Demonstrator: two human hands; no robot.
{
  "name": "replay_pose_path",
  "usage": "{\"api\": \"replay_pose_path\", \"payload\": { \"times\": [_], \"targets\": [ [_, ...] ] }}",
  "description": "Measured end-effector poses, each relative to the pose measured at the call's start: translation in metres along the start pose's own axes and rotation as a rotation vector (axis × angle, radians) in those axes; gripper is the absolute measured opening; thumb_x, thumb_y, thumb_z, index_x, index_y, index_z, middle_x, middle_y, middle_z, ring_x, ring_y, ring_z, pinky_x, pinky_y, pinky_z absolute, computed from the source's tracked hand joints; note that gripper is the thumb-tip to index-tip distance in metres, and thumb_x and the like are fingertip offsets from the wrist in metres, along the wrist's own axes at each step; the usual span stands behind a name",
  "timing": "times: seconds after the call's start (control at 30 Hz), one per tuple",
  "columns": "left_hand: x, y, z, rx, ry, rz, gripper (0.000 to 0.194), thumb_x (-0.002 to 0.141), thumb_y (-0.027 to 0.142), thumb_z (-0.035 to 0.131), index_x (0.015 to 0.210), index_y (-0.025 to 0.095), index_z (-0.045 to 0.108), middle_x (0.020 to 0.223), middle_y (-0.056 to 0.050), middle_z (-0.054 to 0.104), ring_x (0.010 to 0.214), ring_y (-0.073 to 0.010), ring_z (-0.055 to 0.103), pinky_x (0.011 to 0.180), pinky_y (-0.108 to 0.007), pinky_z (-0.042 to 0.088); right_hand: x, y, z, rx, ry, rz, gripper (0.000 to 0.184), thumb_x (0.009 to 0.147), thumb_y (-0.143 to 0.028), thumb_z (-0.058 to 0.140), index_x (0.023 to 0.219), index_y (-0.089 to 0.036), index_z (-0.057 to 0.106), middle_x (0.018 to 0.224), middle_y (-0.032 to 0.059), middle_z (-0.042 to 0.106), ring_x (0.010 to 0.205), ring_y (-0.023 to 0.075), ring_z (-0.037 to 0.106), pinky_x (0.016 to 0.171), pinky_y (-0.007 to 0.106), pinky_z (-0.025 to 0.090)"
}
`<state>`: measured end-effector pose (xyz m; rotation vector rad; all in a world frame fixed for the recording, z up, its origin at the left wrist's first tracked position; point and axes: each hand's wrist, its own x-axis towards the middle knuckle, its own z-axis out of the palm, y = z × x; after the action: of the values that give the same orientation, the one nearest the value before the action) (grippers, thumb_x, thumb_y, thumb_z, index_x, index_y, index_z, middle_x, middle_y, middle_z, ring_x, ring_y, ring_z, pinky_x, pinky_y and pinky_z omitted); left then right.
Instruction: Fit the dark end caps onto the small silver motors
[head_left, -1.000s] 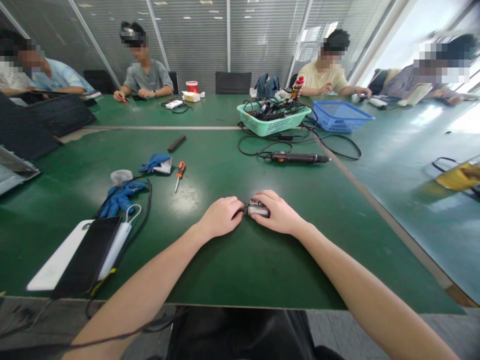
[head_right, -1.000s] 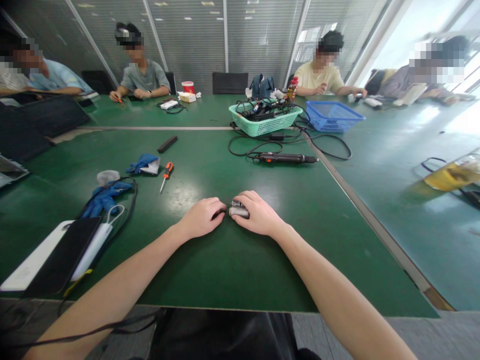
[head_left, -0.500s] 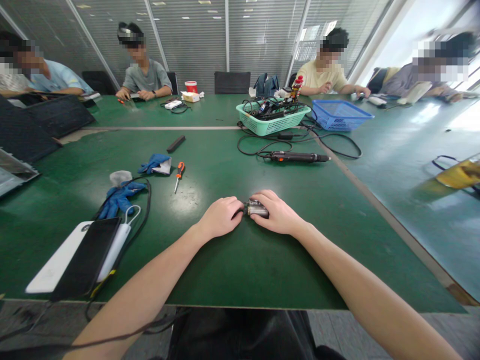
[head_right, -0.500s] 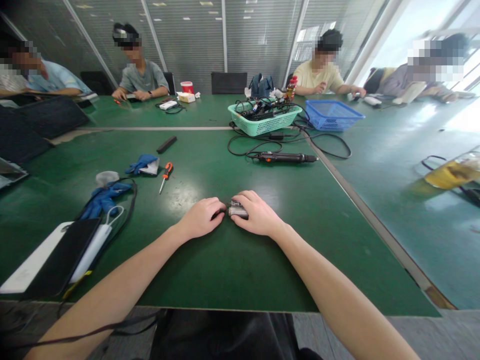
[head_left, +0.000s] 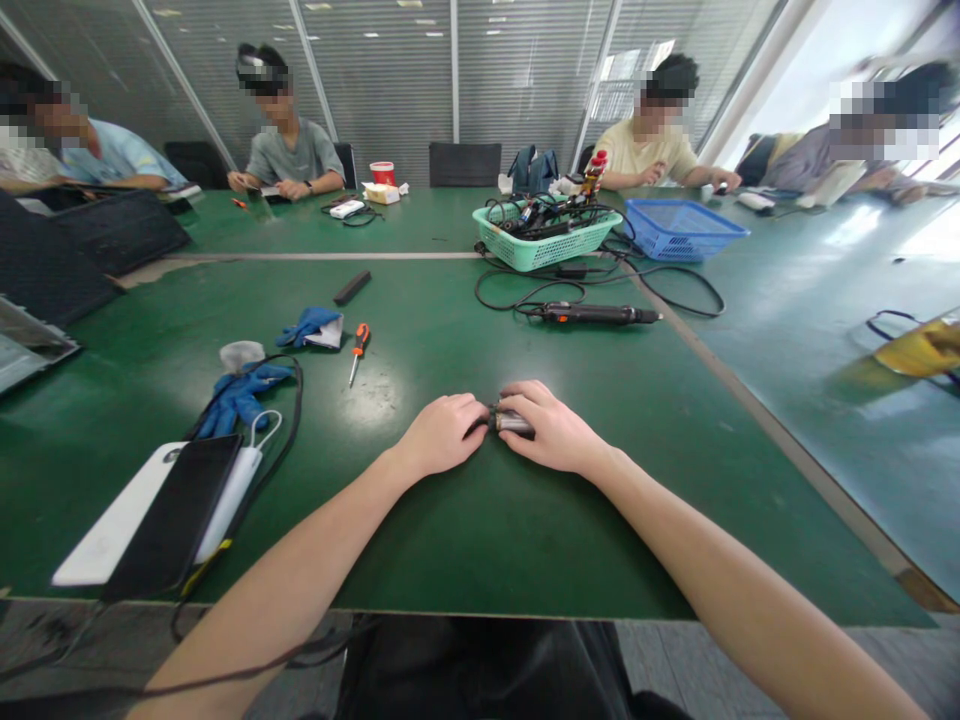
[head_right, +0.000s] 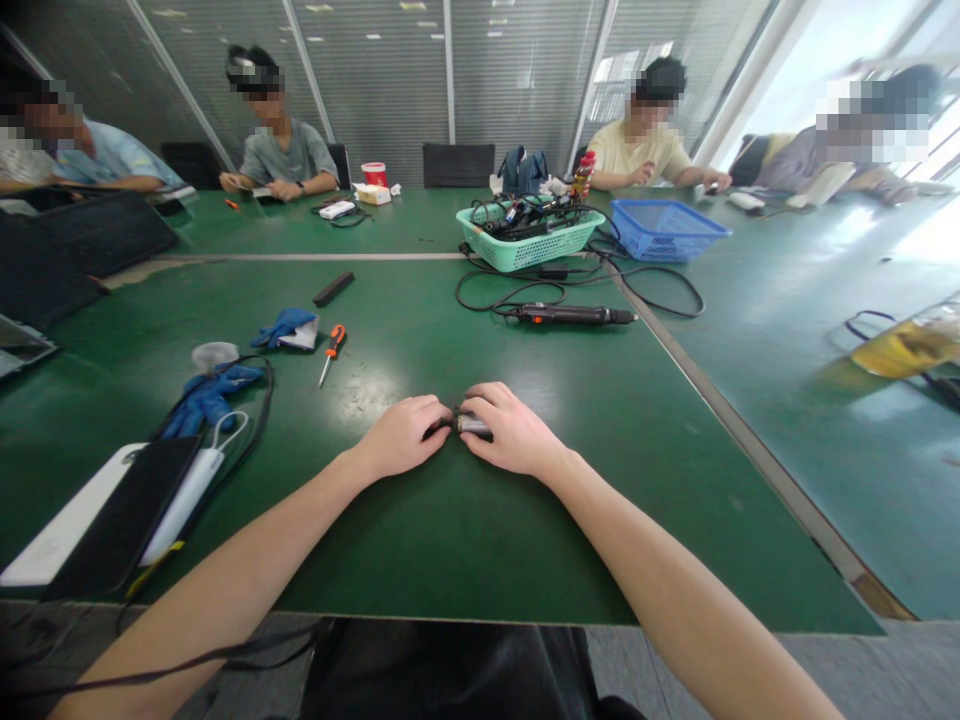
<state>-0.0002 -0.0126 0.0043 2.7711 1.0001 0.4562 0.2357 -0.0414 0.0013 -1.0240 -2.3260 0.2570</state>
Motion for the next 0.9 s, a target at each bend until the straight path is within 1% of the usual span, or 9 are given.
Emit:
{"api": "replay_pose_path", "payload": {
  "times": [0.43,0.6,0.9],
  "targets": [
    [-0.0007,-0.0008,0.0001,0.005,-0.007,-0.007,0.014,0.098,0.027,0.053,0.100,0.018,0.064,0.093,-0.005,0.063,0.086,-0.0195,0.061,0.080,-0.033,0.049,0.0001,0.0004,-0.0005,0.015,-0.009,0.009,0.033,0.089,-0.026,0.066,0.121,-0.023,0.061,0.128,0.0137,0.061,0.121,0.0316,0.057,0.104,0.052,0.052],
    [-0.0004,-0.0003,-0.0009,0.000,-0.013,-0.013,0.014,0.098,0.027,0.053,0.100,0.018,0.064,0.094,-0.005,0.063,0.086,-0.0195,0.061,0.080,-0.033,0.049,-0.0001,0.0006,0.0003,0.018,0.003,0.013,0.036,0.088,-0.026,0.066,0.124,-0.024,0.060,0.128,0.0129,0.061,0.121,0.0317,0.057,0.104,0.052,0.052],
    [-0.0002,-0.0004,0.0025,0.029,-0.004,-0.030,0.014,0.096,0.023,0.053,0.103,0.018,0.064,0.095,-0.005,0.064,0.089,-0.0206,0.062,0.082,-0.034,0.050,0.0002,0.0020,0.0021,0.026,0.028,0.046,0.035,0.091,-0.032,0.065,0.124,-0.023,0.058,0.125,0.0127,0.062,0.119,0.0304,0.058,0.104,0.050,0.052]
  ]
}}
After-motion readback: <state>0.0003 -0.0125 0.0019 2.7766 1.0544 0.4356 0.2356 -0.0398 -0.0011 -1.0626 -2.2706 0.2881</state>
